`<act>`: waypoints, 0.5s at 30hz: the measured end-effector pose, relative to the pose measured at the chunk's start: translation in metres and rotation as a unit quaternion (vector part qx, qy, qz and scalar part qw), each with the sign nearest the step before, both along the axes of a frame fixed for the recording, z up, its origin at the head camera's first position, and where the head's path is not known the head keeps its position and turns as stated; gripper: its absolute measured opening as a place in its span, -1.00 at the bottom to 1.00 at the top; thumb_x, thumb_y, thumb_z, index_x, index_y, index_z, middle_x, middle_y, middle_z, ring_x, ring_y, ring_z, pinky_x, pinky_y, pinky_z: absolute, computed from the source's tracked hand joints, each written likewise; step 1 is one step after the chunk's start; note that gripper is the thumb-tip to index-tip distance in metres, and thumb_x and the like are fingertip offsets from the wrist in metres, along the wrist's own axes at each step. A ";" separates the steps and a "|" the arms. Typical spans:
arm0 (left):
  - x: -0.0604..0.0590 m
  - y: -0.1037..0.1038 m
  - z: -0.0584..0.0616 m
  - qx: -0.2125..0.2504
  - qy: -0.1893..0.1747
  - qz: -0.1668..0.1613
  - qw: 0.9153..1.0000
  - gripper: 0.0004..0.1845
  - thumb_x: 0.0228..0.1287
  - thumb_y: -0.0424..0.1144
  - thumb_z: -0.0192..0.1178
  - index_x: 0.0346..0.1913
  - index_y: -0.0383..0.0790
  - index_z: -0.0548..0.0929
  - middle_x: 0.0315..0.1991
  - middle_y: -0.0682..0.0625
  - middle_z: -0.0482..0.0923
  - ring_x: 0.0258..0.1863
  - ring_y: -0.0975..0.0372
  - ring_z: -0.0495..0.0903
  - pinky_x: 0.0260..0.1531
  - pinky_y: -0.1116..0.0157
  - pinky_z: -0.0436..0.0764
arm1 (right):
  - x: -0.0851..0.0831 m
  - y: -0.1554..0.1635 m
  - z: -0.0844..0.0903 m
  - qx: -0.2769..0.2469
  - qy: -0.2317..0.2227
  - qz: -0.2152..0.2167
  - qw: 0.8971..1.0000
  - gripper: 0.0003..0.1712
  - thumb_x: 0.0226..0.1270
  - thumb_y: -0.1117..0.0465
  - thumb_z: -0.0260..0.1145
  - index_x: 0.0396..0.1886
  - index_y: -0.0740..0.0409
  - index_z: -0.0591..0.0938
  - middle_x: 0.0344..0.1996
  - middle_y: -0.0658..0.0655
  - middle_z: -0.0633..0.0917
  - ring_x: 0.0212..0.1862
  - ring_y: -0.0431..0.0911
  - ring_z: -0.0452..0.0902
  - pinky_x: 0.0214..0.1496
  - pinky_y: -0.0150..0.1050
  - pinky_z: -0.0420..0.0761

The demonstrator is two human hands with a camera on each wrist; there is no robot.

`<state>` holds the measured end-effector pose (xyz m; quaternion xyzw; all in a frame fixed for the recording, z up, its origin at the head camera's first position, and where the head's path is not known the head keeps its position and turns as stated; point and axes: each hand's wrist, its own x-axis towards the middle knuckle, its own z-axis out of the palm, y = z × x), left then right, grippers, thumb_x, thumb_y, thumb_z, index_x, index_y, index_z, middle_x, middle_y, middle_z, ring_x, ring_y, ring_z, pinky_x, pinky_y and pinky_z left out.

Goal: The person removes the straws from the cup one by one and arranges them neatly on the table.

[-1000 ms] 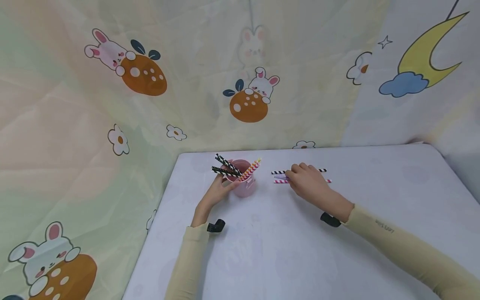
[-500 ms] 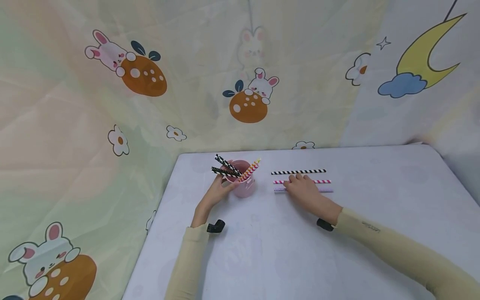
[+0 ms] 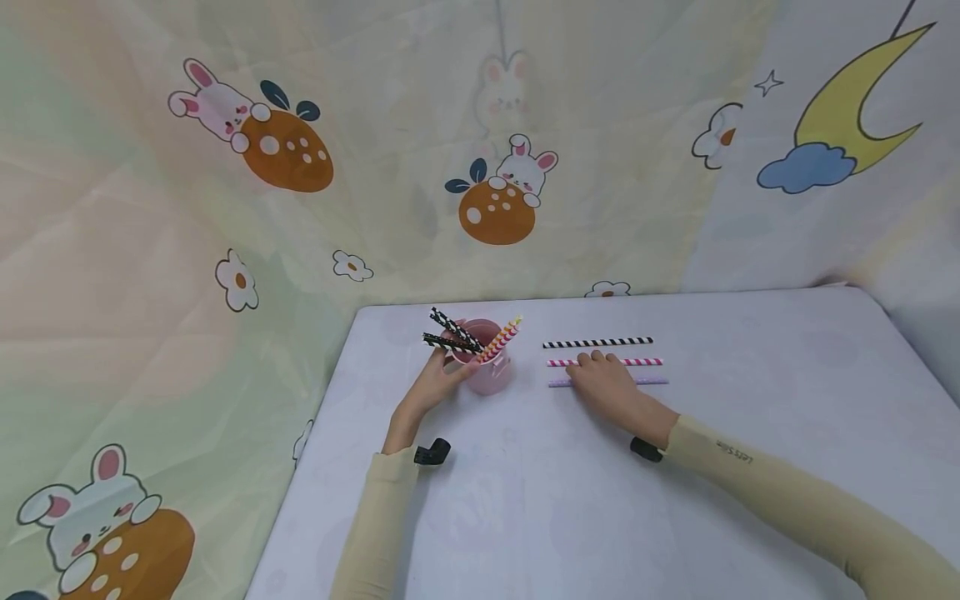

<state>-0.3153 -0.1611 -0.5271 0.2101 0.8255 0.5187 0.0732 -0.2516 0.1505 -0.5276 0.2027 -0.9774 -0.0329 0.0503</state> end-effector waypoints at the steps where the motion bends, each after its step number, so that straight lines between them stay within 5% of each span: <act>1: 0.000 0.000 0.000 -0.001 0.000 0.001 1.000 -0.12 0.37 -0.27 0.28 0.61 -0.07 0.02 0.55 -0.17 0.17 0.53 -0.03 0.18 0.48 -0.07 0.27 | 0.000 0.000 -0.001 0.002 -0.001 0.000 1.000 -0.81 0.34 0.33 0.35 -0.07 0.17 0.72 -0.22 0.20 0.70 -0.19 0.11 0.55 -0.11 0.05 0.63; 8: -0.002 -0.002 -0.006 0.011 0.007 0.009 1.000 -0.15 0.34 -0.20 0.32 0.58 0.05 0.11 0.51 -0.09 0.25 0.49 0.02 0.25 0.45 -0.08 0.30 | 0.000 -0.001 0.000 -0.007 -0.006 0.001 1.000 -0.80 0.36 0.31 0.34 -0.04 0.18 0.71 -0.21 0.21 0.71 -0.17 0.12 0.57 -0.08 0.06 0.65; 15: -0.002 -0.003 -0.007 0.012 0.009 0.007 1.000 -0.07 0.25 0.18 0.34 0.58 0.13 0.11 0.51 -0.05 0.24 0.51 0.04 0.23 0.46 -0.09 0.29 | 0.000 0.001 0.002 -0.028 -0.008 -0.002 1.000 -0.77 0.30 0.23 0.43 -0.09 0.22 0.70 -0.26 0.21 0.69 -0.20 0.13 0.57 -0.14 0.06 0.65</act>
